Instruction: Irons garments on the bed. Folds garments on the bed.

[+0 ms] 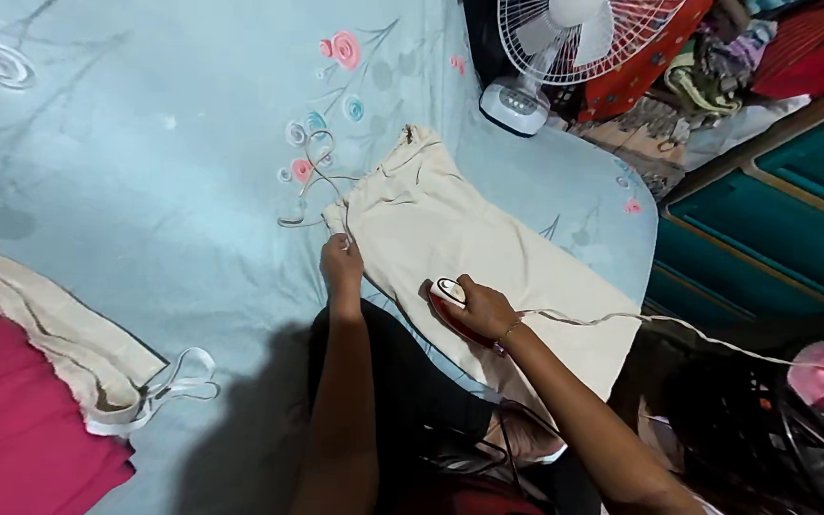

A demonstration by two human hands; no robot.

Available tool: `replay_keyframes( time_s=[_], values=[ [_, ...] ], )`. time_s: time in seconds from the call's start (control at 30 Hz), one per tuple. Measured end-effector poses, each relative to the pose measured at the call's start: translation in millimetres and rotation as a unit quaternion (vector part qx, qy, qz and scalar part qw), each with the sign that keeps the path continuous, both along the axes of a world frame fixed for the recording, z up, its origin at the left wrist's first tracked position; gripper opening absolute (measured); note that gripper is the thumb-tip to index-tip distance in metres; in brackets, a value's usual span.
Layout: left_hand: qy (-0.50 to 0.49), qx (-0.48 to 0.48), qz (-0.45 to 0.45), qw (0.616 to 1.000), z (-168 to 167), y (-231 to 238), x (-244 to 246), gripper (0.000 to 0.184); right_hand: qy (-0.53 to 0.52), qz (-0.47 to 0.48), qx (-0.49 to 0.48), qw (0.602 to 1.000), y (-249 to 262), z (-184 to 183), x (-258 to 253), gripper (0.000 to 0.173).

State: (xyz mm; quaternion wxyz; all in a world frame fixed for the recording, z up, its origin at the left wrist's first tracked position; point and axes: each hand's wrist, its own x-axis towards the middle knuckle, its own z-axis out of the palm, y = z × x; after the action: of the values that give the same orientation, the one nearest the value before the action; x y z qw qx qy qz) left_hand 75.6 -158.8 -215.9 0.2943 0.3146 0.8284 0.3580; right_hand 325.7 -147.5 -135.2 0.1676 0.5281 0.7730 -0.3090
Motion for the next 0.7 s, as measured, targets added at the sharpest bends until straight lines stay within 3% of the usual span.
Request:
replay_keyframes(
  time_s=[0.13, 0.27, 0.47, 0.7],
  values=[
    [0.023, -0.064, -0.040, 0.997, 11, 5, 5, 0.048, 0.011, 0.001, 0.012, 1.000, -9, -3, 0, 0.059],
    [0.049, -0.104, -0.084, 0.990, 10, 11, 4, 0.033, 0.016, 0.020, -0.003, 1.000, -18, 0, 14, 0.060],
    [-0.040, 0.025, 0.010, 0.999, -7, 10, -2, 0.030, 0.023, 0.024, 0.026, 0.999, -22, -6, 8, 0.059],
    [-0.115, 0.056, 0.073, 0.989, -21, 14, -6, 0.034, 0.040, 0.035, 0.017, 0.998, -7, -12, -37, 0.061]
  ],
)
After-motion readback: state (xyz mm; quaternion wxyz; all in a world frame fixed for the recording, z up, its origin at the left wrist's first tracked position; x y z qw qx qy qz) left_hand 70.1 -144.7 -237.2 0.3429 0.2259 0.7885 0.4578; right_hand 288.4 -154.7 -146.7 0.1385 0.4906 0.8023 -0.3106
